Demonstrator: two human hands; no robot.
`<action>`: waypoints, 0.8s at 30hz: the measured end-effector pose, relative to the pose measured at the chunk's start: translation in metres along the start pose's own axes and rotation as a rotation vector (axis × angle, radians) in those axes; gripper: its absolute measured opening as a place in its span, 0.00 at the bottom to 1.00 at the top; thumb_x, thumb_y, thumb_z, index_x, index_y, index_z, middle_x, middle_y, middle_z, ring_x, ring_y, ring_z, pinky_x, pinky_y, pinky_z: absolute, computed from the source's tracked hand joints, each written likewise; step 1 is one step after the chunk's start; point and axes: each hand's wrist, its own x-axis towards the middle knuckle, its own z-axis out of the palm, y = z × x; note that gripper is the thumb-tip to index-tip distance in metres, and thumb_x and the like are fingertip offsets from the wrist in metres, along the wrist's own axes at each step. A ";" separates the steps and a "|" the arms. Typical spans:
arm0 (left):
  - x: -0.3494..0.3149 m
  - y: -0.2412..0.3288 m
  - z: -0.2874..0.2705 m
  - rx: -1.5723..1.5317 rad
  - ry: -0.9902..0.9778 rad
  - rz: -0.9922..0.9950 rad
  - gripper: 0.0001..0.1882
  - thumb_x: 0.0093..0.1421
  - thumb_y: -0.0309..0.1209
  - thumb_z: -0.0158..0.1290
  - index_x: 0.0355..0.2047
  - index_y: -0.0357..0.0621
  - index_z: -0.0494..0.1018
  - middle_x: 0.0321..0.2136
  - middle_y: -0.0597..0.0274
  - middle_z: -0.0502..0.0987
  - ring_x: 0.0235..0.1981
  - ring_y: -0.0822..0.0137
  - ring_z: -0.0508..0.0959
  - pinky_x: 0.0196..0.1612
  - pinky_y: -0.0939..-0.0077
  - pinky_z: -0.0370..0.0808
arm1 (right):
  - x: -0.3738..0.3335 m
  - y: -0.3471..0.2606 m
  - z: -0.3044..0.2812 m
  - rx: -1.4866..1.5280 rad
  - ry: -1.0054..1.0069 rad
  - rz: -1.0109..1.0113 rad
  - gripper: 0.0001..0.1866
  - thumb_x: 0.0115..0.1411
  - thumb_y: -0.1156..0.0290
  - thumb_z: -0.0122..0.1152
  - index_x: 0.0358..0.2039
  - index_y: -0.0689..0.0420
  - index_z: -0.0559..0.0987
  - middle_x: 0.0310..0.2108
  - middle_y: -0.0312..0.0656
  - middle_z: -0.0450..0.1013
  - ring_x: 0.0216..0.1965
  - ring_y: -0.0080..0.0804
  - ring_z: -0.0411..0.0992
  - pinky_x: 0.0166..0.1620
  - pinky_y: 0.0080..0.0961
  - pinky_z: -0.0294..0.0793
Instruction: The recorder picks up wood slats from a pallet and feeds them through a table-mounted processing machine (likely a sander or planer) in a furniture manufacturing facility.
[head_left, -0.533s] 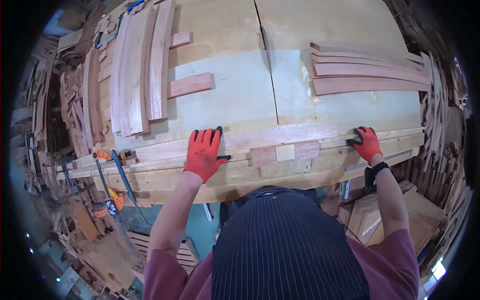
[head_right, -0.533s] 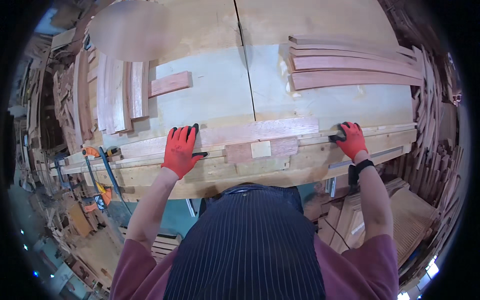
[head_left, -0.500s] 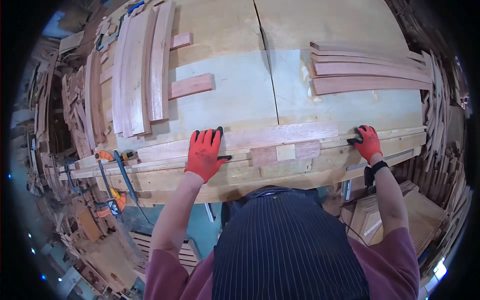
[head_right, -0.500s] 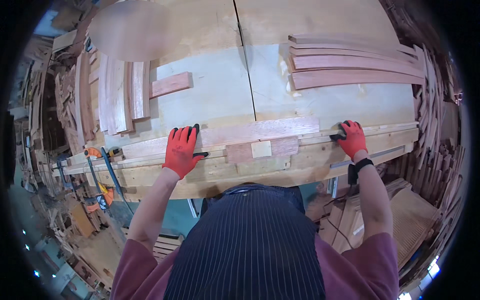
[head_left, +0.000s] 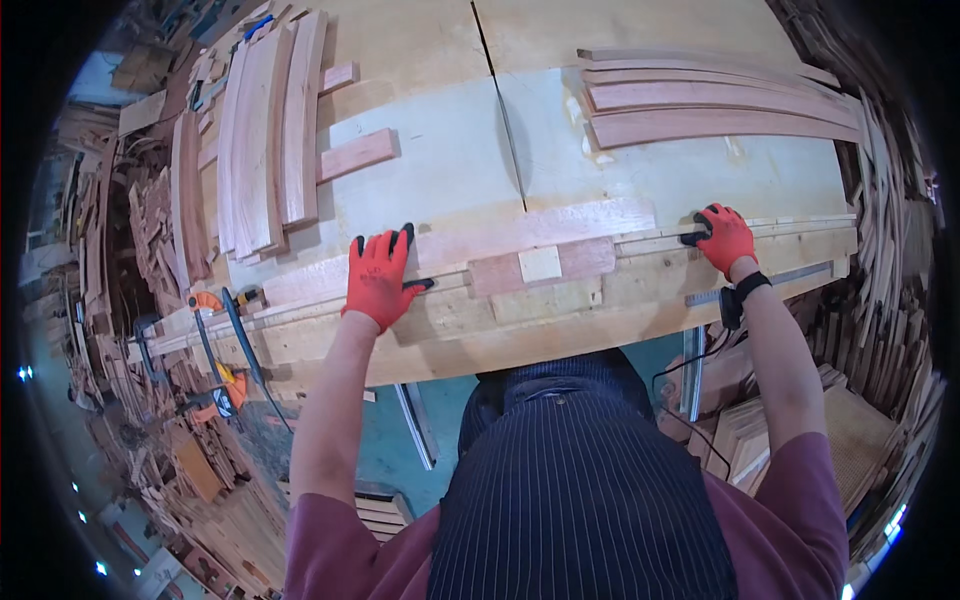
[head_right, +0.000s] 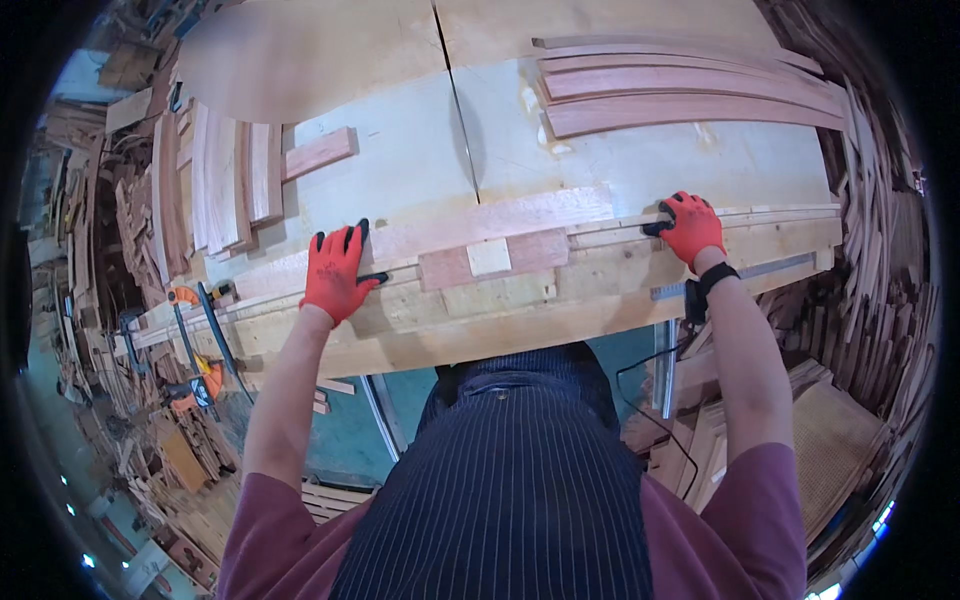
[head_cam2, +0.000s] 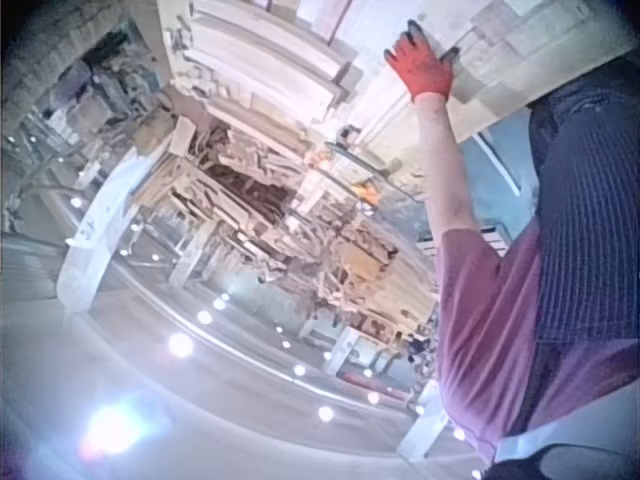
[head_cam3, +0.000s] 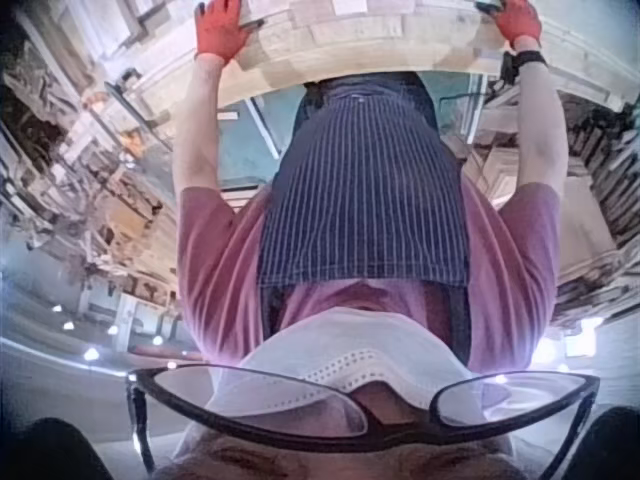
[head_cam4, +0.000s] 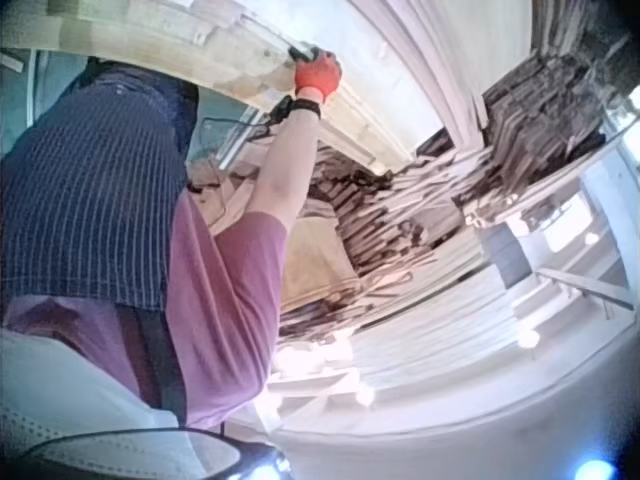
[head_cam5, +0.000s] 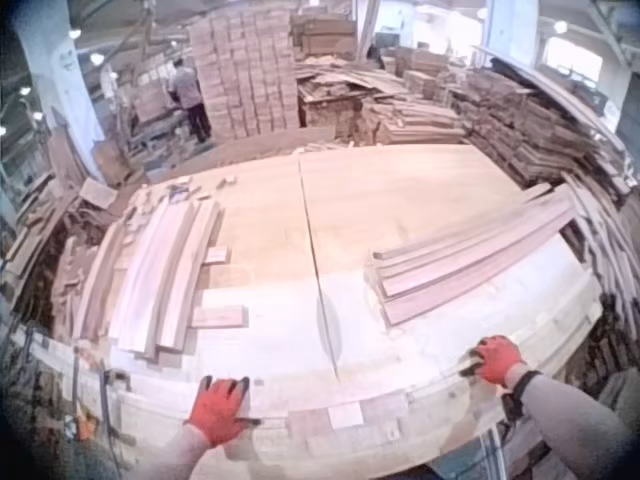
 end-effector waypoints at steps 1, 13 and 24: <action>0.000 0.000 0.003 0.015 -0.005 0.000 0.52 0.56 0.51 0.66 0.73 0.40 0.55 0.64 0.46 0.66 0.67 0.48 0.64 0.71 0.43 0.54 | -0.001 0.004 0.006 -0.010 0.016 -0.002 0.26 0.49 0.64 0.75 0.51 0.50 0.81 0.54 0.40 0.75 0.58 0.44 0.71 0.62 0.41 0.72; -0.002 0.013 0.000 -0.002 -0.131 -0.181 0.51 0.61 0.52 0.63 0.76 0.51 0.50 0.71 0.45 0.59 0.73 0.49 0.58 0.74 0.40 0.51 | -0.016 0.006 0.031 0.076 0.179 -0.011 0.26 0.55 0.55 0.72 0.52 0.54 0.82 0.52 0.45 0.77 0.57 0.49 0.71 0.64 0.41 0.67; 0.015 0.022 -0.008 -0.020 -0.266 -0.326 0.53 0.58 0.53 0.65 0.77 0.54 0.49 0.74 0.51 0.54 0.76 0.54 0.53 0.75 0.38 0.48 | -0.018 0.008 0.040 0.105 0.225 -0.022 0.27 0.58 0.54 0.69 0.54 0.53 0.80 0.55 0.46 0.75 0.60 0.48 0.69 0.67 0.42 0.62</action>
